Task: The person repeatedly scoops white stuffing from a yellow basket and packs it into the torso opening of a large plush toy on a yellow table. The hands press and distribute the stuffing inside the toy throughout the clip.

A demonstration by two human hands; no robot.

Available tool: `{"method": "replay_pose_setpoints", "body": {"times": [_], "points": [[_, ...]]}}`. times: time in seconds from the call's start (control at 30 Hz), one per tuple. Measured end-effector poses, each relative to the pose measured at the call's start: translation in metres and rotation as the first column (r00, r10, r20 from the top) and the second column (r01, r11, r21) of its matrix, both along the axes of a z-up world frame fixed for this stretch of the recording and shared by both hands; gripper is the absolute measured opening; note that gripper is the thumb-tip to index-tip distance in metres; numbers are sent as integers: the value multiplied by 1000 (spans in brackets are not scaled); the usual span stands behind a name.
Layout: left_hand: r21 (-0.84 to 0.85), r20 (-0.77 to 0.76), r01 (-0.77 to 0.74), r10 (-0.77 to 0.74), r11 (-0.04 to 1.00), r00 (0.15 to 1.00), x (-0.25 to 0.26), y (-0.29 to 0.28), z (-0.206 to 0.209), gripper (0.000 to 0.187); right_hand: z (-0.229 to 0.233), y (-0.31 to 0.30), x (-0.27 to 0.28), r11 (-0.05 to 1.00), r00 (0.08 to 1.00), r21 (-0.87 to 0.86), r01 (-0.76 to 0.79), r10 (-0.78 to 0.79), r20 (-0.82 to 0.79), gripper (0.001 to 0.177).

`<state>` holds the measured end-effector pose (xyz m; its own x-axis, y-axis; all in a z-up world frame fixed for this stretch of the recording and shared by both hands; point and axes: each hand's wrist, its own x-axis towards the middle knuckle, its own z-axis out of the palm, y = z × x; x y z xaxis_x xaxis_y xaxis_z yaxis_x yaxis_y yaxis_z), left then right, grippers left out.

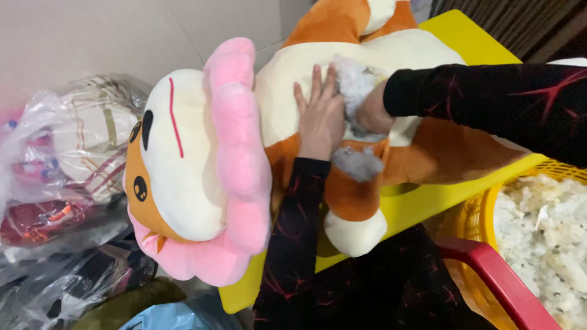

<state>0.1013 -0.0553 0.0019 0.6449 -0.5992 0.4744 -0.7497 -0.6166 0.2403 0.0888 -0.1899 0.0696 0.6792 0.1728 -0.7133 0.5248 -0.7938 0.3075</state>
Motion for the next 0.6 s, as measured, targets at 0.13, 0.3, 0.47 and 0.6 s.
{"method": "replay_pose_setpoints", "body": {"times": [0.13, 0.3, 0.47, 0.6], "points": [[-168, -115, 215, -236, 962, 965, -18, 31, 38, 34, 61, -7, -69, 910, 978, 376, -172, 112, 177, 28], [-481, 12, 211, -234, 851, 972, -96, 37, 55, 32, 117, -47, -203, 718, 799, 595, -361, -91, 594, 33], [-825, 290, 338, -174, 453, 941, -208, -41, -4, 19, 71, -120, -354, 677, 317, 457, -577, -330, 889, 24], [-595, 332, 664, -614, 453, 717, -285, -114, -60, 33, -74, -190, -435, 676, 176, 725, -134, -704, 689, 13]]}}
